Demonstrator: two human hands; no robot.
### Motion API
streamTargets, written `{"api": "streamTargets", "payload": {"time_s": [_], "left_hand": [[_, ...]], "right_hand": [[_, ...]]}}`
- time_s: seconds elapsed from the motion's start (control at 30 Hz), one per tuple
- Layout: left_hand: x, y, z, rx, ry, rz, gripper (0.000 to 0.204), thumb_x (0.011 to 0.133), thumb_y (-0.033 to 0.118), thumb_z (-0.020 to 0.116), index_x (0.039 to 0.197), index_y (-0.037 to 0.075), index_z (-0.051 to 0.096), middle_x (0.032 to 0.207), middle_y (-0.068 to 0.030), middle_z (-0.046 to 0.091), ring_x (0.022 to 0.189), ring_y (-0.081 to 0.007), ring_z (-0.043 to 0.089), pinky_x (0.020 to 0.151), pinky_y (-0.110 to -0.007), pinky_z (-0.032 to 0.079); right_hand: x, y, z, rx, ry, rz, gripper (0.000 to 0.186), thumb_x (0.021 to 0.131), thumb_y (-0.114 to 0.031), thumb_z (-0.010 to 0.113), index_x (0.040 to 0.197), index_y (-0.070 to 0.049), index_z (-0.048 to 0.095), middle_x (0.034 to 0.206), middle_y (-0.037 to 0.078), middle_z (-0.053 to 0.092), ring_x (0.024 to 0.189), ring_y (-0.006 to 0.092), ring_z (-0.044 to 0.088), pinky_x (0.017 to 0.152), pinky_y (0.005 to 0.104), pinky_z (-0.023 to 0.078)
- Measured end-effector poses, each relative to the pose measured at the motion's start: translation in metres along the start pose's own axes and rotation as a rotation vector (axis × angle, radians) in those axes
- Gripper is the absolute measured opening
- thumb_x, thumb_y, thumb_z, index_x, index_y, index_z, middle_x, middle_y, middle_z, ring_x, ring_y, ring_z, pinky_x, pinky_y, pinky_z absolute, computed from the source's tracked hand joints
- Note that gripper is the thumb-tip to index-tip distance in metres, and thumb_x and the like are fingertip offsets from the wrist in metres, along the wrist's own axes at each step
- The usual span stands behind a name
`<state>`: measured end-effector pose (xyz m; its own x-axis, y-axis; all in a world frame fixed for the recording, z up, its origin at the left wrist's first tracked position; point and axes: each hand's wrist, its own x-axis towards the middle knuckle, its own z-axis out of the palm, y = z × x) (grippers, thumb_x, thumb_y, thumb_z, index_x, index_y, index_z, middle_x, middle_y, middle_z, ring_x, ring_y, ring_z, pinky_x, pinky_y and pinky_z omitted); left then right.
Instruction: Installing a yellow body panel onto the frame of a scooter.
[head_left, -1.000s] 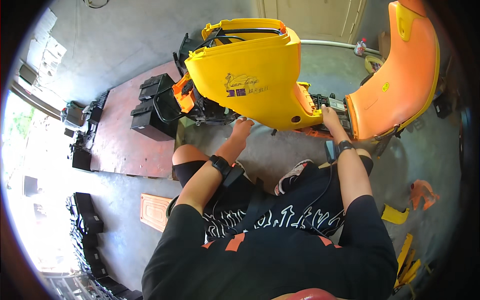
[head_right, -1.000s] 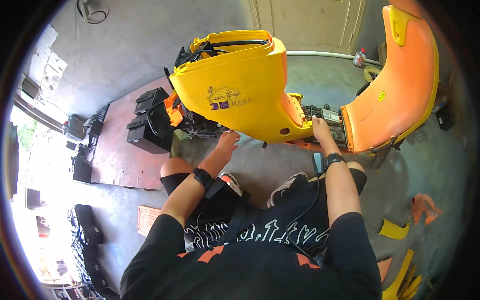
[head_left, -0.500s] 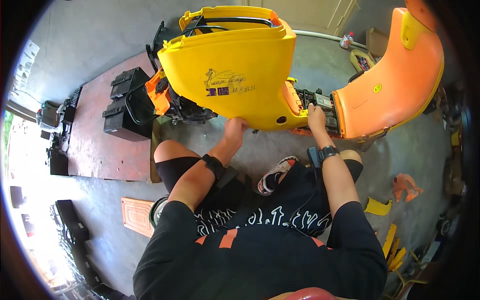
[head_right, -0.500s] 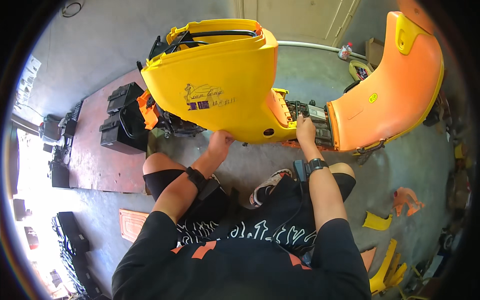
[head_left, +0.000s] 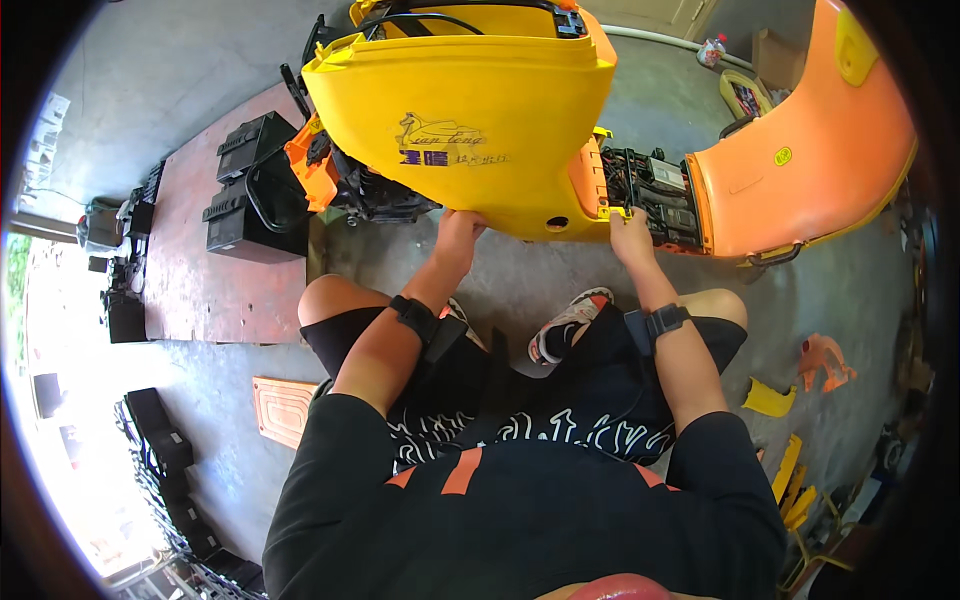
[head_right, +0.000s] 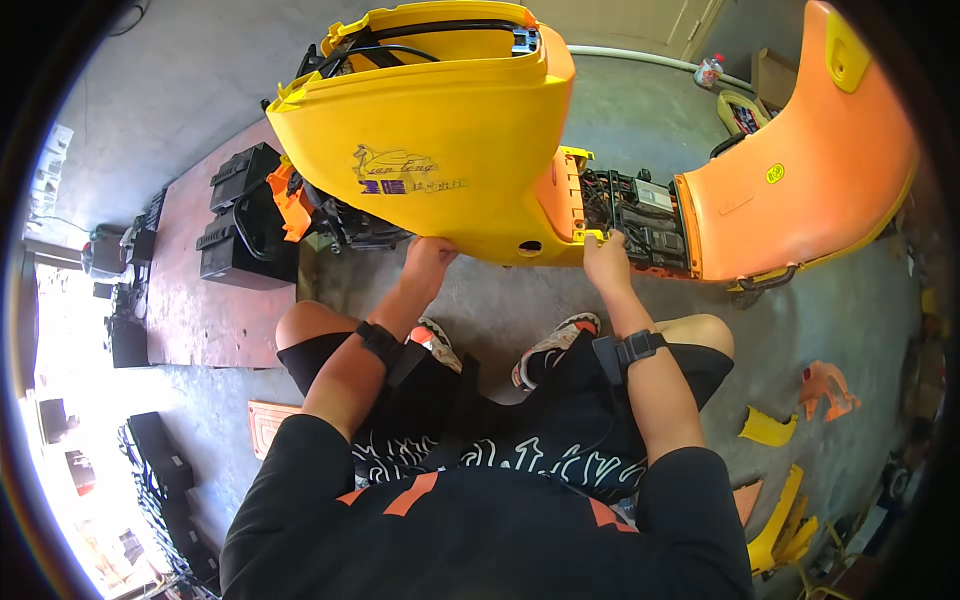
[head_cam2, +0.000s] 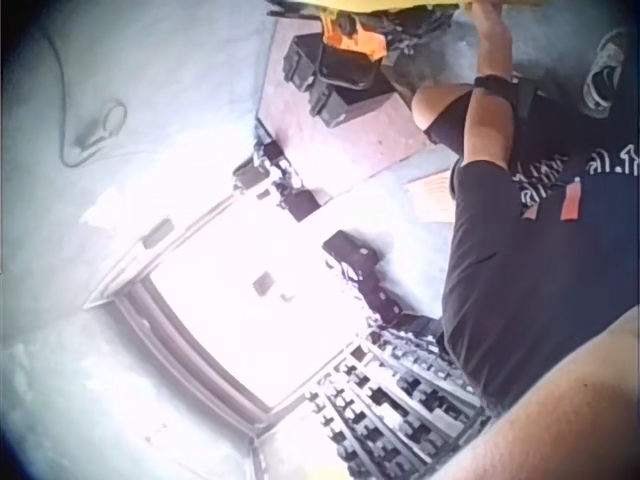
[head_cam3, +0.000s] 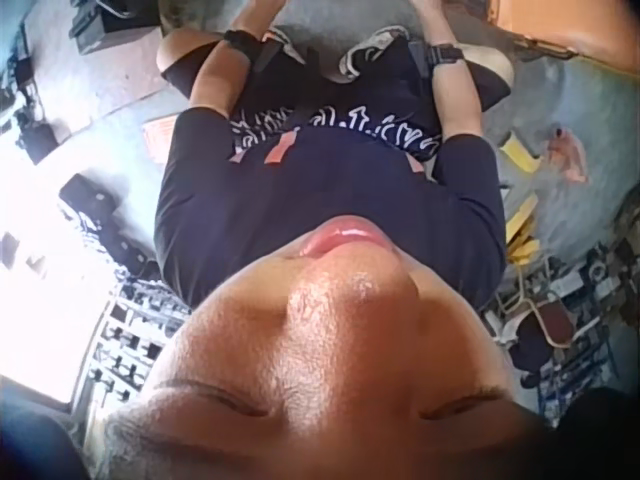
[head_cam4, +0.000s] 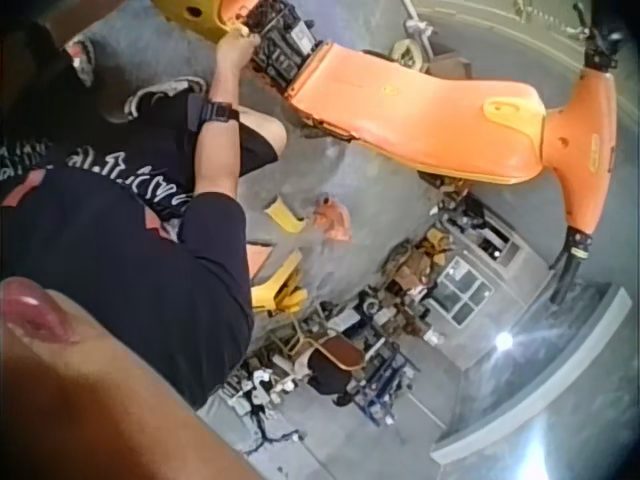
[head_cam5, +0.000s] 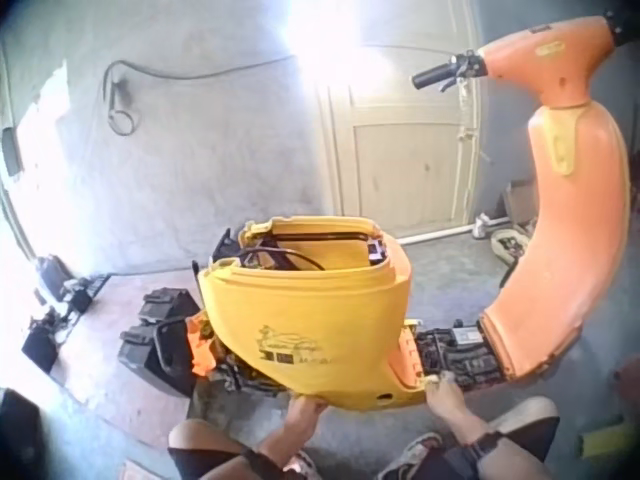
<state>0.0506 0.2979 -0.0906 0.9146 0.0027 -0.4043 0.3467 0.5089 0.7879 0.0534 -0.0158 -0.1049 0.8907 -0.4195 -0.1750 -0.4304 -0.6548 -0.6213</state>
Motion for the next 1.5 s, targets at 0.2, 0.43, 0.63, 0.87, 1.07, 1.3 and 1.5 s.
{"api": "streamTargets", "payload": {"time_s": [0.2,0.43,0.63,0.87,1.07,1.3,1.5], "left_hand": [[0.018,-0.028,-0.013,0.086,-0.008,0.013,0.031,0.079,-0.002,0.054,0.109,0.002,0.059,0.107,-0.0082,0.063,0.101,-0.0214,0.059,0.091,-0.034,0.045],[0.037,-0.099,-0.016,0.603,-0.152,0.035,0.041,0.076,0.007,0.066,0.117,0.007,0.061,0.110,-0.0073,0.064,0.100,-0.0220,0.059,0.088,-0.033,0.045],[0.041,-0.111,-0.009,0.287,-0.103,0.010,0.050,0.080,0.004,0.066,0.128,0.005,0.052,0.118,-0.0085,0.059,0.107,-0.0197,0.055,0.091,-0.034,0.044],[0.038,-0.143,0.000,0.071,0.144,0.064,0.060,0.079,0.002,0.063,0.135,0.005,0.043,0.118,-0.0091,0.058,0.114,-0.0196,0.051,0.095,-0.035,0.043],[0.033,-0.184,0.027,-0.026,-0.147,0.110,0.059,0.073,-0.004,0.061,0.130,0.007,0.047,0.119,-0.0051,0.060,0.108,-0.0211,0.056,0.094,-0.032,0.042],[0.038,-0.173,0.024,-0.371,-0.155,-0.162,0.032,0.084,0.005,0.059,0.116,0.006,0.054,0.117,-0.0074,0.061,0.106,-0.0212,0.059,0.091,-0.032,0.049],[0.022,-0.182,0.053,-0.556,0.040,-0.313,0.022,0.085,0.008,0.050,0.107,0.008,0.054,0.117,-0.0039,0.057,0.115,-0.0207,0.051,0.102,-0.036,0.037]], "right_hand": [[0.007,-0.004,-0.012,0.014,-0.087,-0.048,0.060,0.094,-0.040,0.050,0.123,0.013,0.045,0.111,0.037,0.060,0.108,0.0489,0.059,0.095,0.0484,0.045],[0.017,0.004,0.006,0.051,-0.039,-0.060,0.059,0.092,-0.047,0.054,0.108,0.010,0.055,0.103,0.035,0.063,0.099,0.0473,0.062,0.088,0.0502,0.047],[0.010,0.010,0.010,0.255,-0.130,0.007,0.056,0.091,-0.048,0.058,0.104,0.006,0.064,0.101,0.025,0.067,0.097,0.0349,0.064,0.086,0.0407,0.048],[-0.003,0.001,0.004,0.276,-0.099,0.040,0.058,0.092,-0.048,0.056,0.105,0.008,0.063,0.104,0.027,0.066,0.100,0.0366,0.063,0.088,0.0422,0.047],[0.008,0.029,0.010,0.229,0.024,-0.051,0.054,0.094,-0.048,0.056,0.091,0.005,0.065,0.088,0.023,0.068,0.087,0.0333,0.066,0.078,0.0421,0.050],[-0.009,0.006,0.022,0.400,0.065,-0.048,0.049,0.092,-0.044,0.059,0.083,0.004,0.065,0.082,0.024,0.067,0.081,0.0369,0.065,0.075,0.0439,0.049],[-0.004,0.021,0.025,0.415,0.072,0.017,0.050,0.092,-0.044,0.057,0.095,0.006,0.061,0.090,0.022,0.066,0.087,0.0316,0.063,0.079,0.0414,0.048]]}}
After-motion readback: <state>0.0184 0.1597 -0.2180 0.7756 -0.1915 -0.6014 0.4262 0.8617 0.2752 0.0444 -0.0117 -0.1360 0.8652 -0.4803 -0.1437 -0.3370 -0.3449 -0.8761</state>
